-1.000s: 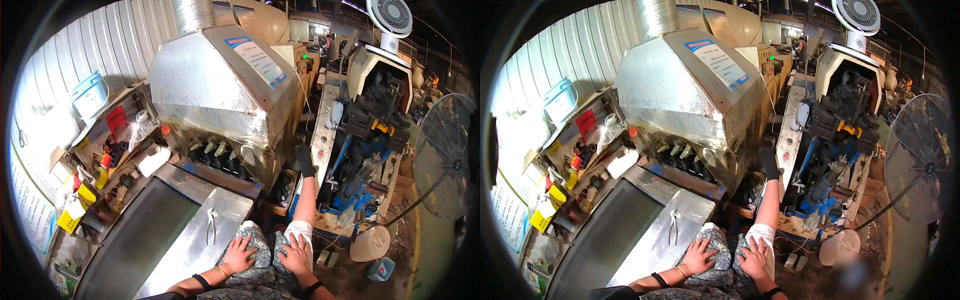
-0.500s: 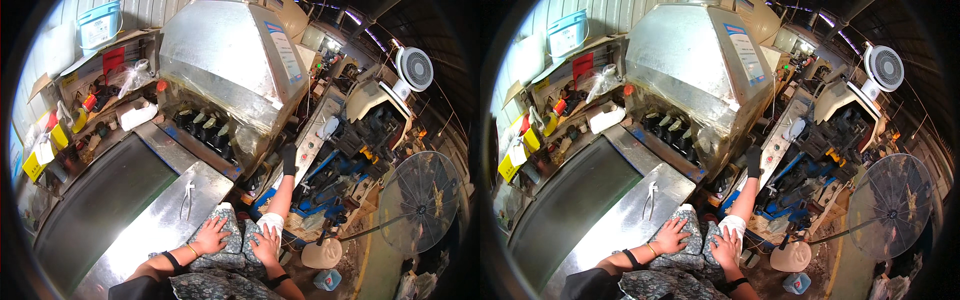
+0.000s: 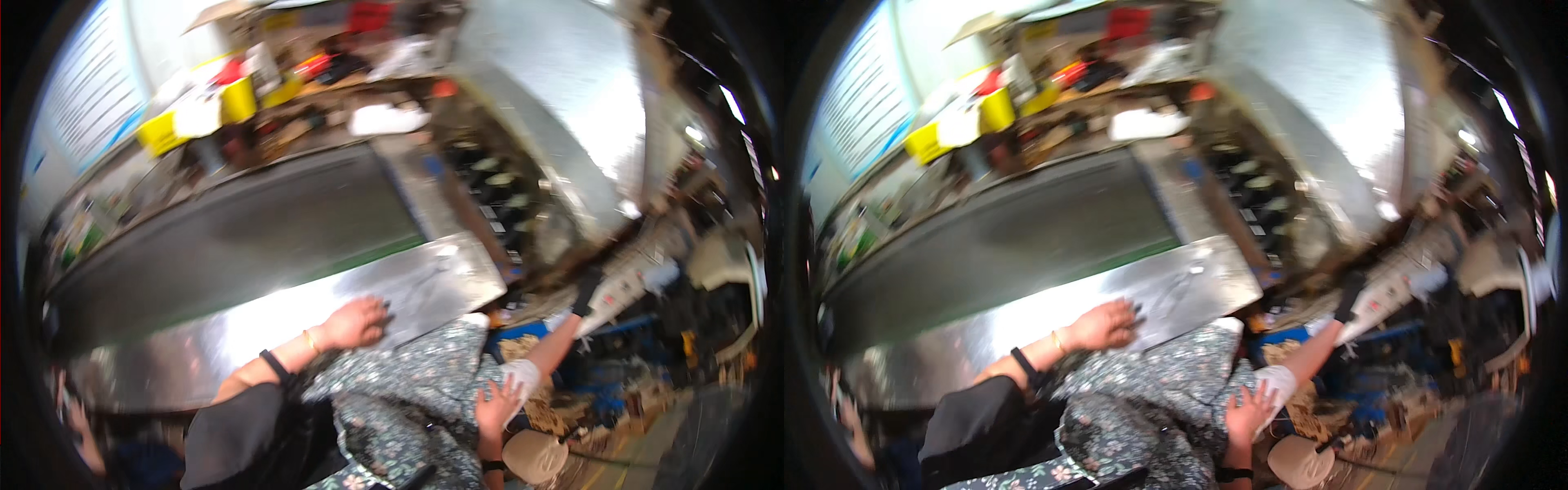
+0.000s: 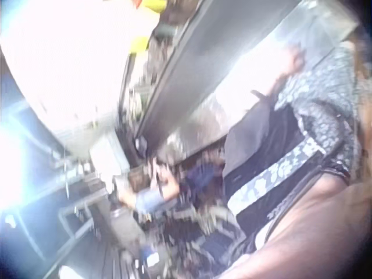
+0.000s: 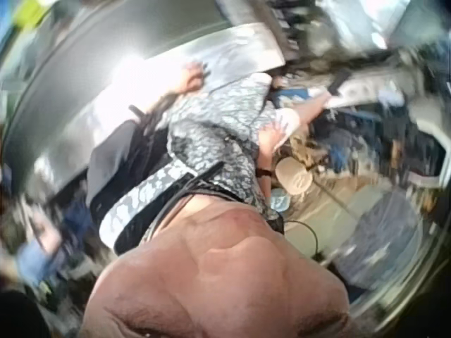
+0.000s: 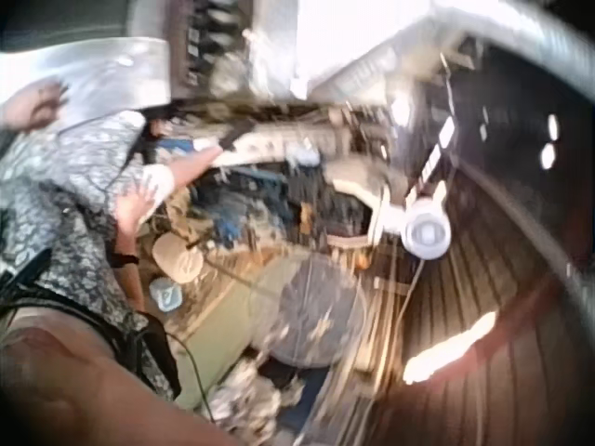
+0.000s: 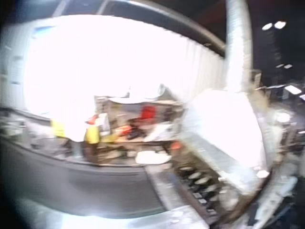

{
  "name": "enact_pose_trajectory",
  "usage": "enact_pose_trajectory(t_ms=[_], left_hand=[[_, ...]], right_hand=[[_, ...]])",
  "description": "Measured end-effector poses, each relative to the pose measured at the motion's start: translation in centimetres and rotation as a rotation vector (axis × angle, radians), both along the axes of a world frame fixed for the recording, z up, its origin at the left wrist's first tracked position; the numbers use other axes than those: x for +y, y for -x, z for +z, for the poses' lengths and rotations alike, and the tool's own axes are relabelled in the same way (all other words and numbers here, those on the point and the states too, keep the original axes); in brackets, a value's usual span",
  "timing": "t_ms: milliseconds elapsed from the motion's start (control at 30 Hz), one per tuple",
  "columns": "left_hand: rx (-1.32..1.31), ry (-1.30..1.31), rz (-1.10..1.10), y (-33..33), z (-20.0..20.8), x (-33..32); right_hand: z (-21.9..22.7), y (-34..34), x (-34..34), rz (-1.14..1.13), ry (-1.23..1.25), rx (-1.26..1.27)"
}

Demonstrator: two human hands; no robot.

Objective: Assembling shoe components by preparing soles and uppers using industrial heating and forming machinery.

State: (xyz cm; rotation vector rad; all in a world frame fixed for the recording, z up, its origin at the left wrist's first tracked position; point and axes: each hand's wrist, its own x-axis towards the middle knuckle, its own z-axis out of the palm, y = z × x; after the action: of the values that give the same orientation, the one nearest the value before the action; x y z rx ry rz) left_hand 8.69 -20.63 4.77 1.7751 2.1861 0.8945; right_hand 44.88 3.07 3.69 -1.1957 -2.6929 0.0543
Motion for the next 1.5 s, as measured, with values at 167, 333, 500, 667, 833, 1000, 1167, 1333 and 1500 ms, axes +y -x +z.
enact_pose_trajectory(t_ms=[167, 333, 500, 667, 833, 1000, 1167, 1333, 1500], left_hand=[[0.442, 0.197, 0.883, 5.5, 1.2, -16.4], [0.222, 0.604, 1.498, 6.4, 1.0, -29.3], [0.126, 0.238, 1.223, 4.7, -0.9, -25.2], [-0.312, -0.072, 0.508, -0.4, 0.7, -6.3], [-0.149, -0.144, -0.446, -10.7, 3.1, 7.5], [-0.302, 0.483, -0.699, -17.2, 0.7, 11.9], [-0.354, 0.416, -0.683, -16.9, -2.3, 12.6], [-0.311, 0.454, -0.62, -16.9, -2.7, 12.3], [-0.298, 0.493, -0.626, -17.2, -2.2, 12.7]], right_hand=[[0.5, 1.4, -0.2, -0.075, 0.184, -0.169], [1.2, 2.4, -0.5, -0.079, 0.152, -0.209], [1.4, 2.5, -0.5, -0.075, 0.176, -0.158], [2.4, 2.4, -2.0, 0.122, 0.15, -0.001], [0.9, 3.4, -5.4, 0.299, 0.626, 0.365], [-3.3, 3.3, -5.6, 0.259, 0.835, 0.231], [-5.0, 2.7, -4.3, 0.348, 0.83, 0.021], [-6.0, 3.6, -3.8, 0.363, 0.848, -0.059], [-7.2, 3.3, -3.5, 0.367, 0.868, 0.05]])
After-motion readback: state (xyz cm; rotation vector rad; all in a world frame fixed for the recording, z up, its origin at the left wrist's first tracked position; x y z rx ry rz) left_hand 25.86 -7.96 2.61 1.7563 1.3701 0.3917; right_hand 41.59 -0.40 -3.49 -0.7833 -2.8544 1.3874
